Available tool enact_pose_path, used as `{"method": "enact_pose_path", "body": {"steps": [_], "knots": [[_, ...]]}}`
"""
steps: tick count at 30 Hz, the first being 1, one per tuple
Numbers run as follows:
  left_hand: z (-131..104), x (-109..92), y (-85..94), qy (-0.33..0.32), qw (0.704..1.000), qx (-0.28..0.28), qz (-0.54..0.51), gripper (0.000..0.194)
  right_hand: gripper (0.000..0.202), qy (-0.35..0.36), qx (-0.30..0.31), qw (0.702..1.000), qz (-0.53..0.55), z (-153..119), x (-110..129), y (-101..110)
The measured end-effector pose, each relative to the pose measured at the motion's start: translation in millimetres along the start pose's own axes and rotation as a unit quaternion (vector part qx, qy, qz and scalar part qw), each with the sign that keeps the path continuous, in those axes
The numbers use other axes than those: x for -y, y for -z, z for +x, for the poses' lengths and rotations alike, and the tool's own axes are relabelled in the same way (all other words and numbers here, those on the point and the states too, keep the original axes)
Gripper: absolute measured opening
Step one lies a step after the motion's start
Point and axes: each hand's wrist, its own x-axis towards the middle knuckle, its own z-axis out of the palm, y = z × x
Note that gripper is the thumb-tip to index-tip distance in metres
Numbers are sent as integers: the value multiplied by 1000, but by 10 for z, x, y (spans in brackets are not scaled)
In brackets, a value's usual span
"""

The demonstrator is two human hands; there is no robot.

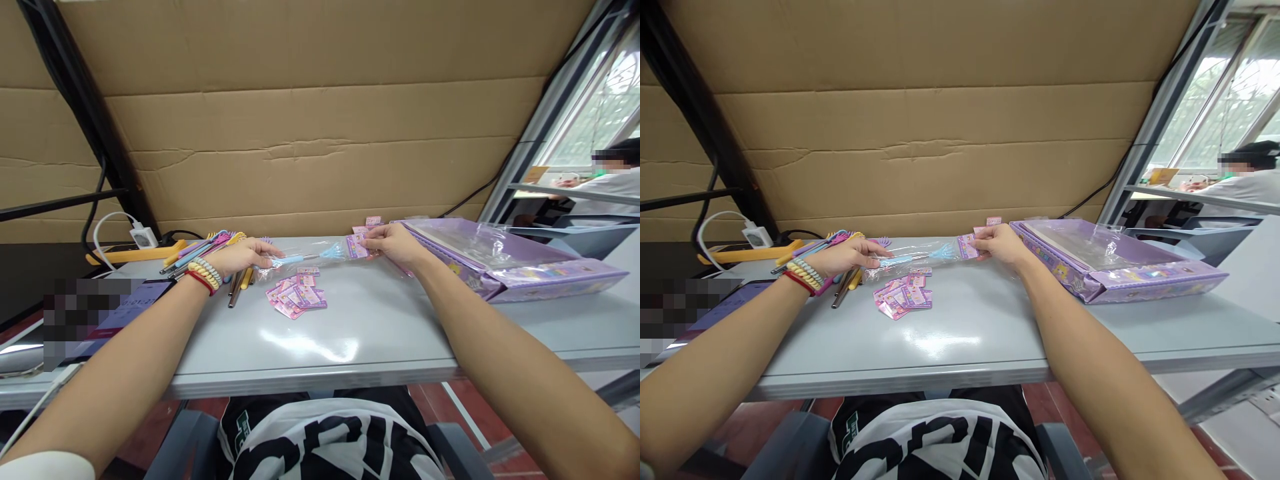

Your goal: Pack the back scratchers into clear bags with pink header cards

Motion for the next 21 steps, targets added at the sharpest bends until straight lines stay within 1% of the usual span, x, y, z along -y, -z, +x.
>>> {"method": "enact_pose_path", "body": {"steps": [4, 6, 7, 9, 11, 13, 15, 18, 19, 21], "knots": [[-12, -20, -27, 4, 1000, 0, -6, 42, 25, 4, -6, 1000, 5, 16, -28, 29], [-20, -31, -35, 9, 1000, -3, -8, 43, 23, -2, 7, 1000, 1, 11, -34, 43], [-23, -35, -37, 13, 1000, -5, -9, 43, 23, -7, 25, 1000, 2, 7, -35, 48], [-27, -40, -39, 18, 1000, -10, -16, 43, 28, -21, 81, 996, 16, -2, -34, 51], [-30, -42, -39, 20, 999, -11, -24, 44, 30, -38, 134, 989, 56, -3, -35, 43], [-31, -43, -39, 22, 999, -10, -28, 45, 34, -48, 151, 982, 99, 3, -39, 27], [-28, -41, -40, 22, 999, -9, -31, 45, 29, -44, 139, 984, 101, 11, -45, 6], [-18, -35, -50, 16, 999, -9, -34, 42, 10, -31, 100, 994, 27, 19, -48, -27], [-14, -35, -57, 12, 999, -7, -33, 41, 8, -31, 85, 996, 4, 19, -45, -36], [-10, -47, -80, 5, 999, 5, -34, 39, 10, -35, 46, 998, -26, 19, -35, -49]]}}
